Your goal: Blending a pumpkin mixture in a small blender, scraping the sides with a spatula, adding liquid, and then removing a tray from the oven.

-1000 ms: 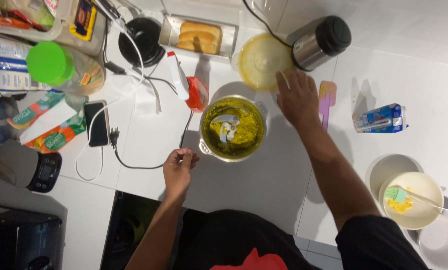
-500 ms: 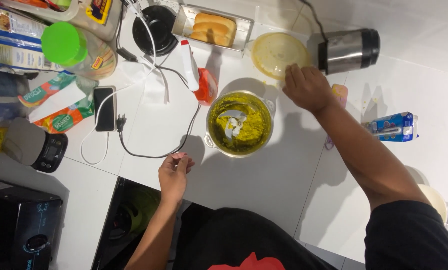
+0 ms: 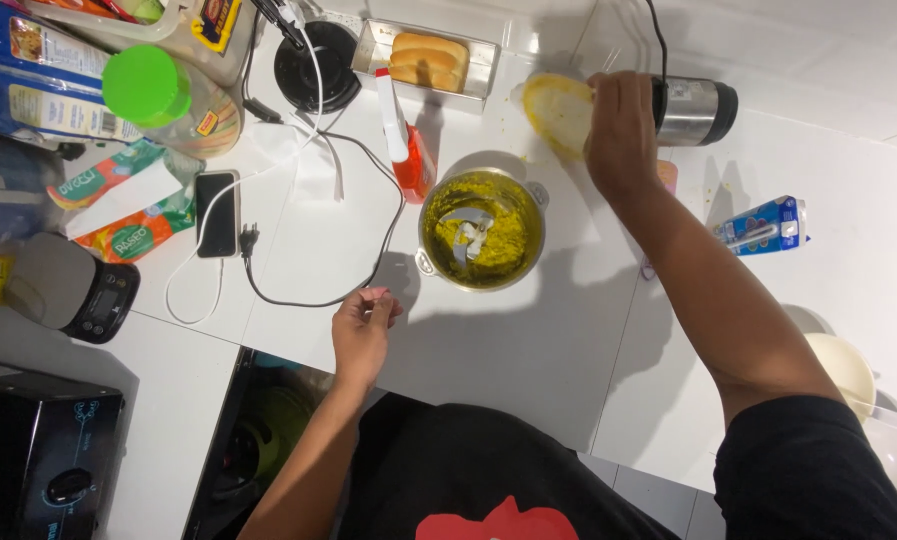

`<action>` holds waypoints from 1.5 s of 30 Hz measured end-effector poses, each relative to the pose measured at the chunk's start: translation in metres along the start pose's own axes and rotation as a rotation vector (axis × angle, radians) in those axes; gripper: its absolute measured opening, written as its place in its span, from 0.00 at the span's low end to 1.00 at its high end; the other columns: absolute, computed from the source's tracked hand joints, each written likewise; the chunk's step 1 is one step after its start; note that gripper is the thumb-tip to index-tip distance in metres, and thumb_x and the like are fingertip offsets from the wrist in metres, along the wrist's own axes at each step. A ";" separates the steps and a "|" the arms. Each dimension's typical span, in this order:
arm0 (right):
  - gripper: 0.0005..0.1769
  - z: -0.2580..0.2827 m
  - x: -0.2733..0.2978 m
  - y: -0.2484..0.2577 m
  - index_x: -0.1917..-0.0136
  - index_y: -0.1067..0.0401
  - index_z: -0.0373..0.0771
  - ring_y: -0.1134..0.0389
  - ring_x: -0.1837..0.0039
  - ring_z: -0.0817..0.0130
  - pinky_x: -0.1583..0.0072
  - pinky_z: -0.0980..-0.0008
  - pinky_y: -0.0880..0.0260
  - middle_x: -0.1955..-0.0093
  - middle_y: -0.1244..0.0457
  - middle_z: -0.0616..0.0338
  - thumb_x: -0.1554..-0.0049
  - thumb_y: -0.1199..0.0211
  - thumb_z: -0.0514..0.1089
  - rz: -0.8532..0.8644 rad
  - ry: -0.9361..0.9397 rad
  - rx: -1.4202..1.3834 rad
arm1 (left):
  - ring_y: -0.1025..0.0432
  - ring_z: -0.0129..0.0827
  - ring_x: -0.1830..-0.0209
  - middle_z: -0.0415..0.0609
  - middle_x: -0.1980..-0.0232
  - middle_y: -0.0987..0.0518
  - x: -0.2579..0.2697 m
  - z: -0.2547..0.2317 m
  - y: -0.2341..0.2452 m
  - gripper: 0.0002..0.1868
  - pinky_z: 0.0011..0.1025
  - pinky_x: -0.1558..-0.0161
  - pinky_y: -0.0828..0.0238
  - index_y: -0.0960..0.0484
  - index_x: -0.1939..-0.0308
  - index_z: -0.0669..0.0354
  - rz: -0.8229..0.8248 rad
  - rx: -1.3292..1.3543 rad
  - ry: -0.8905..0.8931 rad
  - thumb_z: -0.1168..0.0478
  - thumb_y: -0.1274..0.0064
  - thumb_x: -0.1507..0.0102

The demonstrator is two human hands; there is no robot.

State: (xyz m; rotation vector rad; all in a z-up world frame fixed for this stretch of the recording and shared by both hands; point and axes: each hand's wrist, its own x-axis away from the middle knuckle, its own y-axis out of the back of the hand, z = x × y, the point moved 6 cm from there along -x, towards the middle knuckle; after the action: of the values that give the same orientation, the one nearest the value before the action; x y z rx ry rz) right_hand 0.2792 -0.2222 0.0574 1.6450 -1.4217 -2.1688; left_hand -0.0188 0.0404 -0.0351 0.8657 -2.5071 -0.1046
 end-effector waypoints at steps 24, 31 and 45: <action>0.03 0.190 0.015 0.160 0.58 0.21 0.35 0.37 0.67 0.66 0.65 0.69 0.27 0.65 0.35 0.53 0.43 0.34 0.31 -0.328 0.546 -0.207 | 0.34 0.19 0.82 0.41 0.76 0.26 -0.029 -0.107 -0.035 0.09 0.14 0.71 0.23 0.20 0.69 0.60 0.295 0.584 0.325 0.62 0.34 0.40; 0.28 0.102 0.044 0.080 0.25 0.40 0.27 0.34 0.42 0.49 0.40 0.55 0.31 0.39 0.37 0.37 0.29 0.46 0.50 0.238 -1.019 -0.601 | 0.23 0.24 0.72 0.52 0.70 0.17 -0.061 -0.078 -0.042 0.06 0.16 0.64 0.22 0.13 0.62 0.65 0.109 0.418 -0.009 0.64 0.39 0.37; 0.18 0.072 0.104 -0.006 0.49 0.22 0.29 0.40 0.64 0.60 0.56 0.53 0.38 0.70 0.41 0.46 0.30 0.45 0.46 0.249 -1.035 -0.566 | 0.25 0.33 0.83 0.48 0.83 0.21 -0.036 -0.022 -0.047 0.13 0.28 0.76 0.32 0.12 0.77 0.52 0.015 -0.275 -0.228 0.60 0.44 0.38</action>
State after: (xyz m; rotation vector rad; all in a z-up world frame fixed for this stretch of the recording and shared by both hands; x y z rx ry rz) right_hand 0.1808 -0.2306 -0.0223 0.1051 -0.8427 -2.9643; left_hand 0.0423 0.0264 -0.0414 0.7562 -2.6221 -0.5581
